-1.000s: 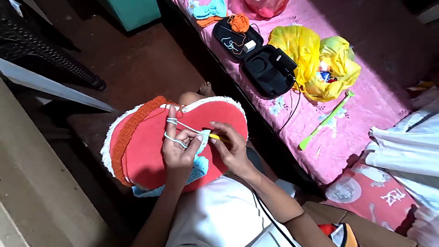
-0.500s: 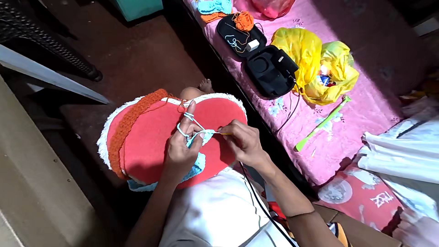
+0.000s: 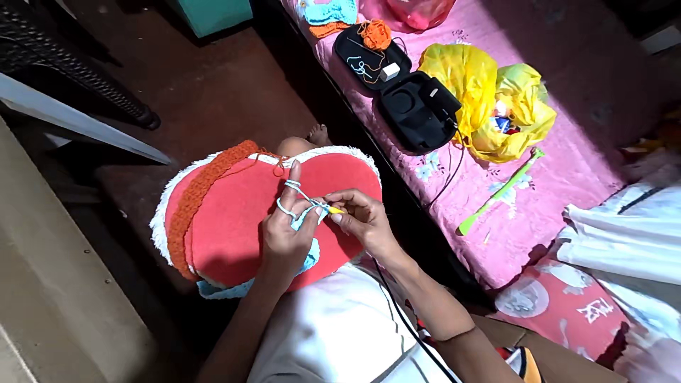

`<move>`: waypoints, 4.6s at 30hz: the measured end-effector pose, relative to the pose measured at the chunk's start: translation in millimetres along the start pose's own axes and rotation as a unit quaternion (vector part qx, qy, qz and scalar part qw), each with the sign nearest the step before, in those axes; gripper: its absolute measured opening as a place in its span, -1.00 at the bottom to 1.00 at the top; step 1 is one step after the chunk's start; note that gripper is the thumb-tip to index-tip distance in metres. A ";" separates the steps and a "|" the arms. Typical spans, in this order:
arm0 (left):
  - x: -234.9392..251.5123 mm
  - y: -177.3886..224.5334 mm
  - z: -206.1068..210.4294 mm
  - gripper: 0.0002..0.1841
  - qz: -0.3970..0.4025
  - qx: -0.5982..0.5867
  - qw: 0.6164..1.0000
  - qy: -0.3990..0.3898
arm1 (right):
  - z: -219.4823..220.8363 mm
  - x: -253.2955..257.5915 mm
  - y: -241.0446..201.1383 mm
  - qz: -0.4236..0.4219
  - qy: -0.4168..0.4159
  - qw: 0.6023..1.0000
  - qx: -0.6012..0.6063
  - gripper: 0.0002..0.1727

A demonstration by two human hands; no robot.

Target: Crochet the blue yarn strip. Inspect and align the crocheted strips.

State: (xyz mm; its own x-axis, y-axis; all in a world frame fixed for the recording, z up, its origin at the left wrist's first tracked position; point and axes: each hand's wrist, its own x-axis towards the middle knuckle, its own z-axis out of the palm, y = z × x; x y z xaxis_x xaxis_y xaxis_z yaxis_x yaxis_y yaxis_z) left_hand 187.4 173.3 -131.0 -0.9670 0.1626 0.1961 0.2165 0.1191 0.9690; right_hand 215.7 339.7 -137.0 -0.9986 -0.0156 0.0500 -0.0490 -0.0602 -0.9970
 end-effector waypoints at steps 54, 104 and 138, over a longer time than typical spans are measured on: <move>-0.3 -8.3 2.4 -0.46 0.132 0.118 0.983 0.048 | 19.7 -3.4 -12.2 -0.075 0.049 0.990 -0.108 -0.74; 59.1 3.4 -111.6 -0.58 -0.180 -0.275 0.943 -0.055 | -6.2 68.3 -30.5 0.046 0.096 0.984 0.141 -0.64; 45.0 20.5 -178.0 -0.38 -0.176 -0.061 0.946 -0.265 | -81.9 83.2 -33.5 0.047 0.290 0.954 0.057 -0.64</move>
State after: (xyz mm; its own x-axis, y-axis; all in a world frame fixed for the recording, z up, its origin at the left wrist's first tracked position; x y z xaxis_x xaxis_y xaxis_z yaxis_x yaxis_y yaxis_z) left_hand 124.5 8.7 -75.5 -0.7661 0.6063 -0.2131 -0.1544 0.1482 0.9768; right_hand 132.6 422.2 -104.2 -0.8426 0.5265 -0.1136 0.0112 -0.1936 -0.9810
